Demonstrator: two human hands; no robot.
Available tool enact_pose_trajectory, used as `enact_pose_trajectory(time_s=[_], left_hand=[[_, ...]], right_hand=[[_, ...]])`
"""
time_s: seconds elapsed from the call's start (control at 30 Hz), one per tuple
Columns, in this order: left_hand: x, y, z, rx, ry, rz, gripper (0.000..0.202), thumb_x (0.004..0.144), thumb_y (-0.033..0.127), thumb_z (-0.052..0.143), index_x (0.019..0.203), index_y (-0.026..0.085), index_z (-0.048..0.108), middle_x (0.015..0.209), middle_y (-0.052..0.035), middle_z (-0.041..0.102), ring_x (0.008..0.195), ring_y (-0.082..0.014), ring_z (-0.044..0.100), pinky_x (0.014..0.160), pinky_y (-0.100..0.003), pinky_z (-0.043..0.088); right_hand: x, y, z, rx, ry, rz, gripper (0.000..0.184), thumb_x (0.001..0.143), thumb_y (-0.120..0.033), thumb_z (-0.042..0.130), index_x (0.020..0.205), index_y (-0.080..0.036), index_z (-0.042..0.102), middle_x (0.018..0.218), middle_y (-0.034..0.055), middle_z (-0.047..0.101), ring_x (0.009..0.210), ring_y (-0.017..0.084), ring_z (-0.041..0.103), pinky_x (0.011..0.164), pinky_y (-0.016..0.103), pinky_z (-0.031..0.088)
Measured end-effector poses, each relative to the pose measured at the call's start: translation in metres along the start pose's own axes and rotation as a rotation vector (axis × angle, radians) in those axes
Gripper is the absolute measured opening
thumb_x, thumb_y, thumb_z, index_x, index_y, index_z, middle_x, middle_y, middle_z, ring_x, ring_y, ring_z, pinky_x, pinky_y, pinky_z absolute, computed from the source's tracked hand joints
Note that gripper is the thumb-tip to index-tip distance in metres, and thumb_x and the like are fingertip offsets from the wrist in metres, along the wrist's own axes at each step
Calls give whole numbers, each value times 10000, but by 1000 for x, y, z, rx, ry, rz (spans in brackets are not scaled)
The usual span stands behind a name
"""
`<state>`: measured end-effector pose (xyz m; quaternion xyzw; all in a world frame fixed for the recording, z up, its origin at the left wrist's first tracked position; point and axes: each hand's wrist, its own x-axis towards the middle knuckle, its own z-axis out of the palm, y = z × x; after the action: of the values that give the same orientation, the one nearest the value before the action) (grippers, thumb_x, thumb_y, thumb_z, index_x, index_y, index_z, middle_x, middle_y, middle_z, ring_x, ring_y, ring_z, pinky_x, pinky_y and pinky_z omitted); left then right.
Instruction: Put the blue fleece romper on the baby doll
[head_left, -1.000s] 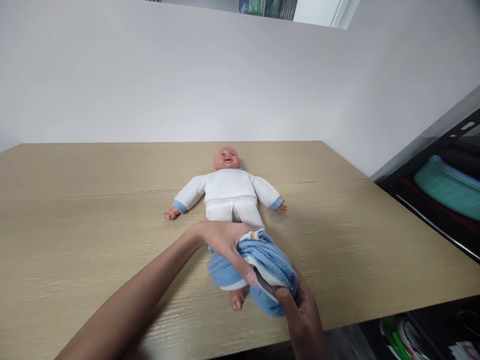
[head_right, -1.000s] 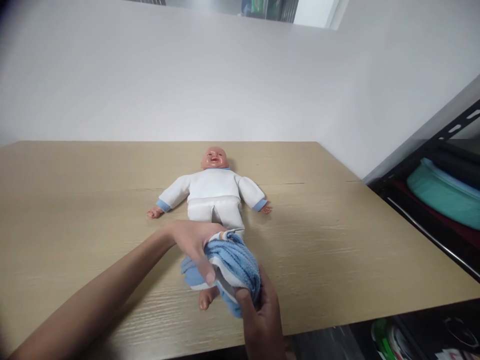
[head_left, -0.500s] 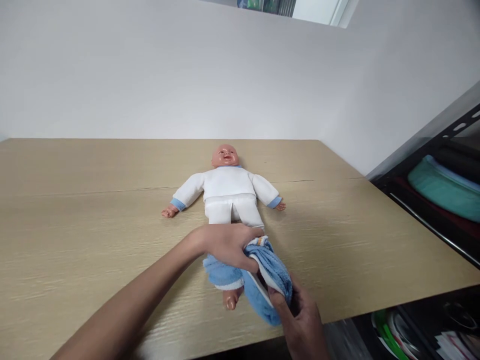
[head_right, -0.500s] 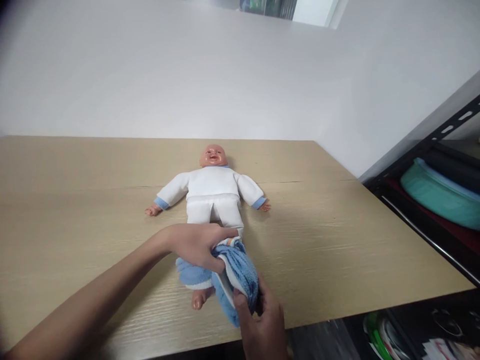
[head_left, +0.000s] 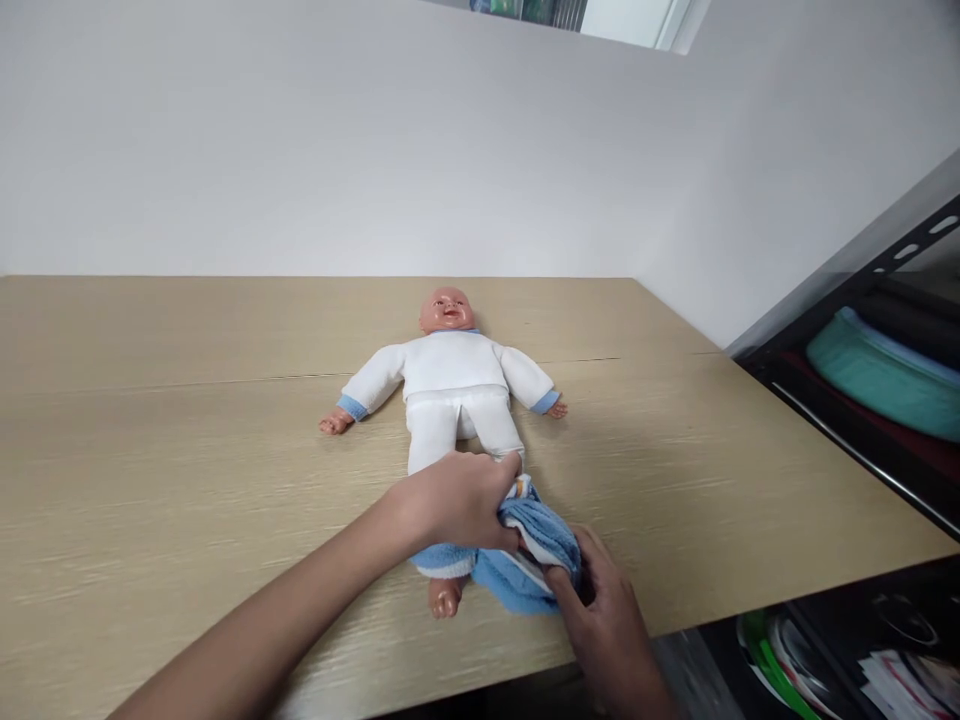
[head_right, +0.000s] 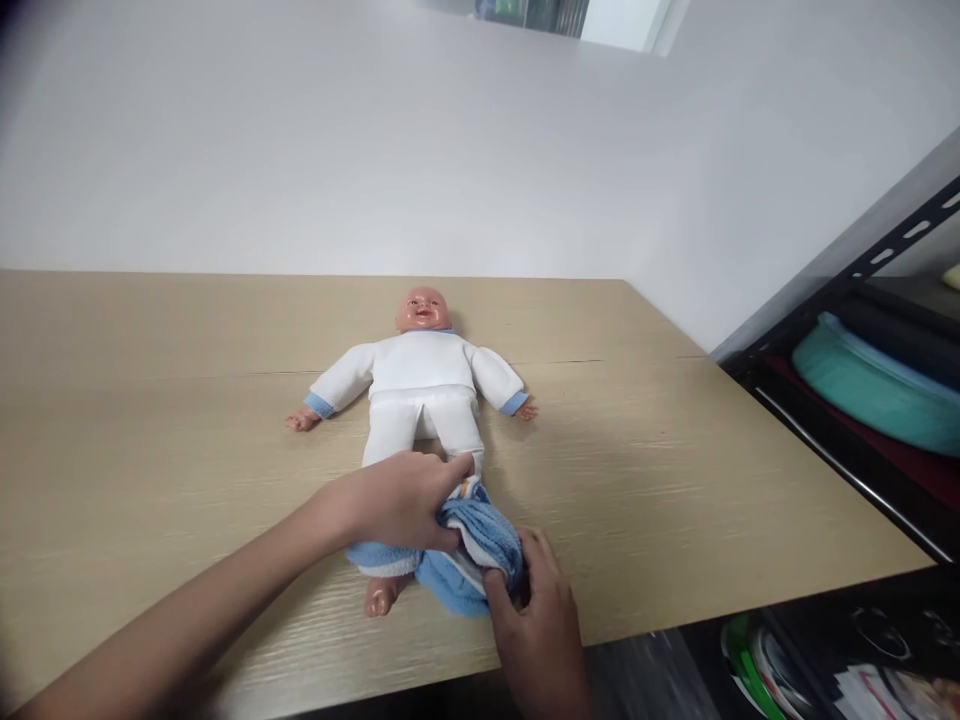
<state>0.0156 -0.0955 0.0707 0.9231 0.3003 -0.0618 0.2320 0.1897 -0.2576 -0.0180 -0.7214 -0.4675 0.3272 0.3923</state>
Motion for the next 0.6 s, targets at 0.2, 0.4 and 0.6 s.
enact_pose_trajectory(time_s=[0.2,0.4,0.6], left_hand=[[0,1,1,44,19,-6,506,841,497,761,1213,191,606,988,-140,800,894,-410,780,636,-386,469],[-5,13,-3,120,28,-88,496,878,456,742,1258,160,619,1008,-161,809,932,-446,787,679,-444,542],[-11,29,-3,201,16,-178,531,901,463,745,1286,118,622,1073,-176,795,984,-449,772,766,-512,600]], right_hand=[[9,-12,-1,-16,-106,31,520,872,-485,551,1223,-164,761,1220,173,783,1212,405,701,1050,523,519],[23,-12,-1,36,-190,41,422,849,-449,550,1067,-186,797,1030,115,803,1142,384,716,1042,512,522],[27,-4,0,75,-248,79,454,788,-339,637,1180,-165,787,1088,98,824,1096,344,737,1009,451,551]])
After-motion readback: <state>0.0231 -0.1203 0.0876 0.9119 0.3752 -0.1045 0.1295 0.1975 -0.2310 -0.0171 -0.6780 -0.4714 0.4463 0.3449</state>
